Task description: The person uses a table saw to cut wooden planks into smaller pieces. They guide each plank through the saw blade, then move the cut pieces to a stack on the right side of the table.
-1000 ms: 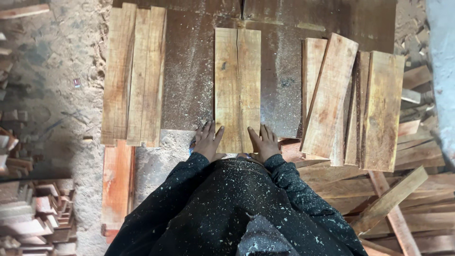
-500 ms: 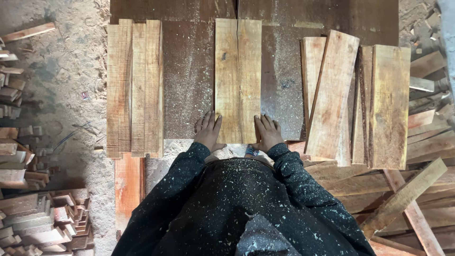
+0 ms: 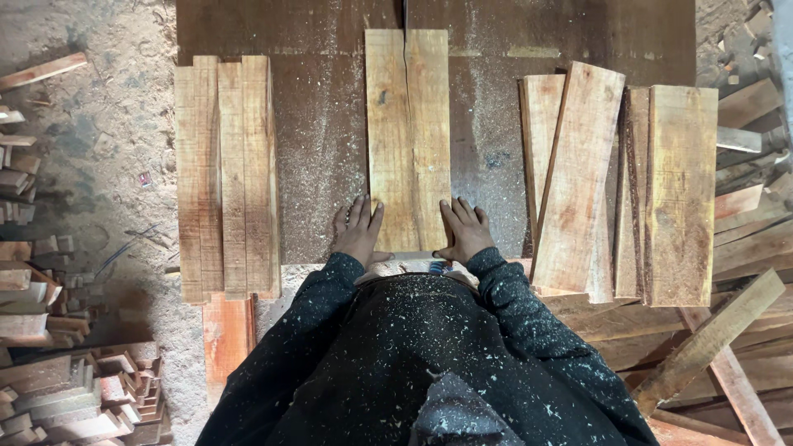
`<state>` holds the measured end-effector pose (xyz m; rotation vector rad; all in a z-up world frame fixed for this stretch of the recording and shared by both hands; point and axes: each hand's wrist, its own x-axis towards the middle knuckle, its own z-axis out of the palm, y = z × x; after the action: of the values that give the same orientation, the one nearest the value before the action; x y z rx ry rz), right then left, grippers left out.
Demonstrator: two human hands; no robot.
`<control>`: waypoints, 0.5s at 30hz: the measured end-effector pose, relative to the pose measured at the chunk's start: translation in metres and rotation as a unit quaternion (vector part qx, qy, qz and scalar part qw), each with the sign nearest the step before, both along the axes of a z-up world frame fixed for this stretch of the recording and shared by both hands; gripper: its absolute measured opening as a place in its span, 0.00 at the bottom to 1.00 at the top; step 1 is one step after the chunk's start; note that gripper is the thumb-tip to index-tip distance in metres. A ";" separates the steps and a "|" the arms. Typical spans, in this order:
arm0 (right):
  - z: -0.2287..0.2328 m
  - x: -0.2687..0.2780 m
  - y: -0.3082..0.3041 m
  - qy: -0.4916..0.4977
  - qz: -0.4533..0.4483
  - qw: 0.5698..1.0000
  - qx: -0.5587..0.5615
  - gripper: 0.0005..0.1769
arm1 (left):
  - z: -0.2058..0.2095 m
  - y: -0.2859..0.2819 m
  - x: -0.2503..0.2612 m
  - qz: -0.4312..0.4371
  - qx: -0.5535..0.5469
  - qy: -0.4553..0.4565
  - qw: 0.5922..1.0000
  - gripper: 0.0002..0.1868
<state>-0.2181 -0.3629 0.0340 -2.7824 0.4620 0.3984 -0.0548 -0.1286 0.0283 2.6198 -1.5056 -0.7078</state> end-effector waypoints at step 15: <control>0.009 0.071 -0.044 0.047 0.005 0.998 -0.038 0.76 | 0.013 -0.050 0.055 0.044 0.012 -0.042 0.998 0.71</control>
<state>-0.1466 -0.4069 0.0429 -2.8494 0.4937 0.5277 0.0007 -0.1781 0.0418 2.7467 -1.3993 -0.6198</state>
